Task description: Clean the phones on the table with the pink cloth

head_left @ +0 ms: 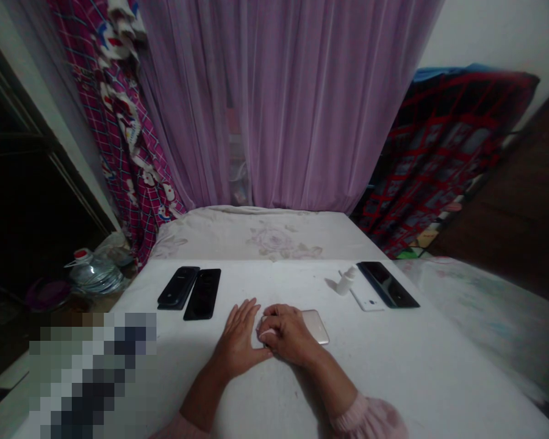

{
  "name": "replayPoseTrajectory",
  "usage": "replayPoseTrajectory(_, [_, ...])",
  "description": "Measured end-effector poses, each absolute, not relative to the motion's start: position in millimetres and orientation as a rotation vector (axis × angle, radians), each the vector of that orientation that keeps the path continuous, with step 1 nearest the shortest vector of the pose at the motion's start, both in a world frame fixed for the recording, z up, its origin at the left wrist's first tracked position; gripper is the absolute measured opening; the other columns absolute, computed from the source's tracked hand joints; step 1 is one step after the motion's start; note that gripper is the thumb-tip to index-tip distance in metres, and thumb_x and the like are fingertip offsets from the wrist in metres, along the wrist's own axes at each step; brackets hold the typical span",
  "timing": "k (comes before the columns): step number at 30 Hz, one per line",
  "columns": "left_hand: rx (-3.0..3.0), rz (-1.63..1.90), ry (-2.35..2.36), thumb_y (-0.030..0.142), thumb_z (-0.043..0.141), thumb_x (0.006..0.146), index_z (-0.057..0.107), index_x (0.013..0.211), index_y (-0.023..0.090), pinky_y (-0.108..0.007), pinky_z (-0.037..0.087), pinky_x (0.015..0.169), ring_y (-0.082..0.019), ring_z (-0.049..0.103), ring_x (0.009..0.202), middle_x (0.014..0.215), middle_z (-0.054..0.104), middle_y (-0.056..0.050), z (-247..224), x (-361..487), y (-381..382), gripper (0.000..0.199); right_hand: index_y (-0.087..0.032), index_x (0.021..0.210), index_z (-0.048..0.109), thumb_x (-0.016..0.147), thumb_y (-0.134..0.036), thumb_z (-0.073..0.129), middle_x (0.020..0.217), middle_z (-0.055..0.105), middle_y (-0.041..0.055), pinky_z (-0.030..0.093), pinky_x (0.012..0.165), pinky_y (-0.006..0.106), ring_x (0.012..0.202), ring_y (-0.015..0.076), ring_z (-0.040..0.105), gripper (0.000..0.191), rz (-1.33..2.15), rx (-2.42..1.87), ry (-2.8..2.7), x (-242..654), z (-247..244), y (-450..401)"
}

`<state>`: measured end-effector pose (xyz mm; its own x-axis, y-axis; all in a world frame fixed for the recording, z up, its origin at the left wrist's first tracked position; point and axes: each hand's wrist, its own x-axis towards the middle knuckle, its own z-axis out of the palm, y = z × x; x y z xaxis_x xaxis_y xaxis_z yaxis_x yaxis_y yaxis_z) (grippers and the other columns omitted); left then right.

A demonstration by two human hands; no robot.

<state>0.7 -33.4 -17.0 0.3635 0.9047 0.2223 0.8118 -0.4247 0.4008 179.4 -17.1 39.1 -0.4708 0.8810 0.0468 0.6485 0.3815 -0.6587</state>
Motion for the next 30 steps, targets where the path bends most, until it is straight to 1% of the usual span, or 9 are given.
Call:
replayPoseTrajectory(5, [2.412,0.603,1.545,0.043,0.078,0.07,0.033,0.144,0.018,-0.057,0.023,0.116,-0.033,0.031,0.141,0.151,0.037,-0.018,-17.7,0.2,-33.5,0.09,-0.03,0.083,0.074,0.081,-0.024,0.066,0.101,0.067,0.0003,0.028,0.094,0.039,0.104,0.0198,0.057,0.01,0.725,-1.403,-2.226,172.5,41.9,-16.4])
replayPoseTrajectory(10, [2.405,0.596,1.544,0.043,0.078,0.07,0.031,0.145,0.02,-0.058,0.023,0.115,-0.033,0.03,0.142,0.152,0.036,-0.016,-18.5,0.5,-33.5,0.091,-0.028,0.093,0.072,0.088,-0.027,0.058,0.097,0.069,0.0035,0.032,0.088,0.036,0.099,0.0208,0.058,0.015,0.581,-1.511,-2.248,165.1,40.4,-10.6])
replayPoseTrajectory(14, [2.394,0.579,1.551,0.042,0.078,0.069,0.032,0.144,0.019,-0.057,0.023,0.116,-0.033,0.029,0.142,0.152,0.035,-0.017,-17.4,1.0,-33.6,0.091,-0.025,0.098,0.071,0.091,-0.029,0.055,0.095,0.069,0.006,0.033,0.086,0.036,0.097,0.0224,0.059,0.018,0.475,-1.583,-2.248,158.8,34.5,-7.2])
replayPoseTrajectory(17, [2.397,0.576,1.546,0.042,0.077,0.07,0.033,0.144,0.017,-0.057,0.022,0.116,-0.033,0.029,0.142,0.152,0.036,-0.018,-15.6,1.2,-33.9,0.089,-0.023,0.097,0.071,0.09,-0.028,0.055,0.094,0.069,0.007,0.036,0.085,0.036,0.094,0.0227,0.06,0.018,0.451,-1.551,-2.229,160.1,29.3,-6.5])
replayPoseTrajectory(20, [2.397,0.566,1.547,0.041,0.077,0.071,0.033,0.143,0.017,-0.057,0.022,0.116,-0.033,0.028,0.142,0.152,0.035,-0.018,-14.2,1.5,-34.1,0.088,-0.022,0.089,0.071,0.087,-0.023,0.056,0.091,0.071,0.0057,0.039,0.085,0.033,0.091,0.0198,0.061,0.015,0.581,-1.347,-2.215,171.7,25.4,-7.1])
replayPoseTrajectory(22, [2.395,0.558,1.551,0.04,0.077,0.07,0.033,0.144,0.018,-0.057,0.022,0.116,-0.032,0.028,0.142,0.153,0.035,-0.017,-13.8,1.7,-34.2,0.088,-0.023,0.085,0.072,0.086,-0.02,0.057,0.096,0.072,0.0051,0.039,0.091,0.033,0.098,0.0188,0.062,0.014,0.692,-1.154,-2.238,183.3,24.3,-9.3])
replayPoseTrajectory(25, [2.397,0.552,1.556,0.04,0.077,0.07,0.033,0.144,0.019,-0.057,0.021,0.116,-0.032,0.028,0.142,0.153,0.035,-0.016,-13.7,1.9,-34.3,0.088,-0.026,0.085,0.073,0.085,-0.024,0.061,0.117,0.068,0.0062,0.03,0.104,0.044,0.117,0.0218,0.057,0.012,0.739,-1.075,-2.297,198.5,24.5,-15.6])
replayPoseTrajectory(27, [2.405,0.555,1.55,0.04,0.076,0.071,0.035,0.143,0.02,-0.057,0.02,0.116,-0.032,0.028,0.142,0.153,0.035,-0.016,-13.3,1.8,-34.5,0.085,-0.028,0.087,0.074,0.084,-0.025,0.064,0.125,0.064,0.0068,0.027,0.105,0.048,0.121,0.0237,0.054,0.011,0.709,-1.136,-2.303,203.5,24.7,-19.5])
replayPoseTrajectory(30, [2.421,0.556,1.537,0.04,0.076,0.072,0.043,0.138,0.022,-0.056,0.02,0.116,-0.032,0.028,0.142,0.152,0.037,-0.013,-11.9,1.5,-34.9,0.075,-0.03,0.088,0.075,0.082,-0.025,0.066,0.122,0.065,0.0063,0.031,0.102,0.045,0.119,0.0236,0.055,0.011,0.676,-1.178,-2.279,203.7,23.5,-21.6])
